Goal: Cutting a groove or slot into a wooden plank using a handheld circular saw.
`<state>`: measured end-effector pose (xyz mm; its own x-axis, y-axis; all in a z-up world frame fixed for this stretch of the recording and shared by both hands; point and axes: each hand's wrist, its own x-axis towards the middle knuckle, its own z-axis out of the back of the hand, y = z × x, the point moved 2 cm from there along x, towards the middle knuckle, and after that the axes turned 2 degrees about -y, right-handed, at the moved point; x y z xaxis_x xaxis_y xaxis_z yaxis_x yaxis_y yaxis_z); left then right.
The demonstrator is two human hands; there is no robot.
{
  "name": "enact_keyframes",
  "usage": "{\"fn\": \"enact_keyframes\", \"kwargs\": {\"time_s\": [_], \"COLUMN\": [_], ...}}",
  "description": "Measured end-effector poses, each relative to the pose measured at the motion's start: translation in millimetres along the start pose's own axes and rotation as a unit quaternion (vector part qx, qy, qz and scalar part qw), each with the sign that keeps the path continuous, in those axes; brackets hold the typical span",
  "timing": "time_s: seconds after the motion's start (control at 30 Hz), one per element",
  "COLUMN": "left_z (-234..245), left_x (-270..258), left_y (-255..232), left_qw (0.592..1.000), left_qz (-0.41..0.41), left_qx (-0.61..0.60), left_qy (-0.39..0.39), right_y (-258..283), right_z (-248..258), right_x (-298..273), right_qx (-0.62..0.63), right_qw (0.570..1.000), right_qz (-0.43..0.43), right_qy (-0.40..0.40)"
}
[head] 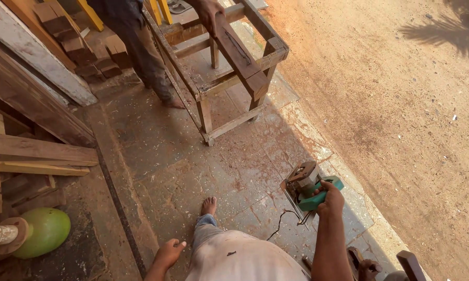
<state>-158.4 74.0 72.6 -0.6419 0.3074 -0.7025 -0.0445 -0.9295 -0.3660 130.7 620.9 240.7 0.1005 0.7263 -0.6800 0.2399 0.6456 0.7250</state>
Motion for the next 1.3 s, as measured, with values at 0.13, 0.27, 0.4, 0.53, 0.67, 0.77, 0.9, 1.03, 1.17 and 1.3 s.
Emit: {"fn": "enact_keyframes", "kwargs": {"time_s": [0.13, 0.27, 0.4, 0.53, 0.67, 0.77, 0.9, 1.03, 1.17, 1.3], "left_z": [14, 14, 6, -7, -13, -17, -32, -44, -51, -75], "left_x": [-20, -30, -35, -30, -36, -39, -36, -32, -67, -98], "left_y": [-22, -25, -13, 6, 15, 20, 27, 27, 12, 9], "left_qw": [0.998, 0.996, 0.997, 0.998, 0.997, 0.997, 0.995, 0.992, 0.988, 0.982], "left_qz": [0.057, 0.072, 0.066, 0.055, 0.063, 0.05, 0.055, 0.058, 0.102, 0.112], "left_qx": [0.007, -0.008, -0.017, -0.03, -0.041, -0.053, -0.082, -0.108, -0.112, -0.152], "left_qy": [0.035, 0.043, 0.029, 0.017, 0.022, 0.005, 0.001, -0.027, 0.002, -0.023], "right_y": [4, 10, 12, 12, 38, 72, 113, 135, 120, 101], "right_z": [-2, -7, -19, -26, -56, -97, -144, -194, -222, -242], "right_x": [-7, -17, -24, -17, -46, -99, -136, -155, -151, -145], "right_qx": [-0.005, -0.014, -0.024, -0.046, -0.09, -0.134, -0.21, -0.276, -0.285, -0.332], "right_qw": [1.0, 1.0, 1.0, 0.998, 0.99, 0.974, 0.915, 0.855, 0.836, 0.821], "right_qz": [0.001, 0.005, -0.001, 0.018, 0.063, 0.113, 0.216, 0.258, 0.259, 0.277], "right_qy": [-0.003, -0.003, 0.004, 0.046, 0.085, 0.141, 0.27, 0.356, 0.391, 0.374]}}
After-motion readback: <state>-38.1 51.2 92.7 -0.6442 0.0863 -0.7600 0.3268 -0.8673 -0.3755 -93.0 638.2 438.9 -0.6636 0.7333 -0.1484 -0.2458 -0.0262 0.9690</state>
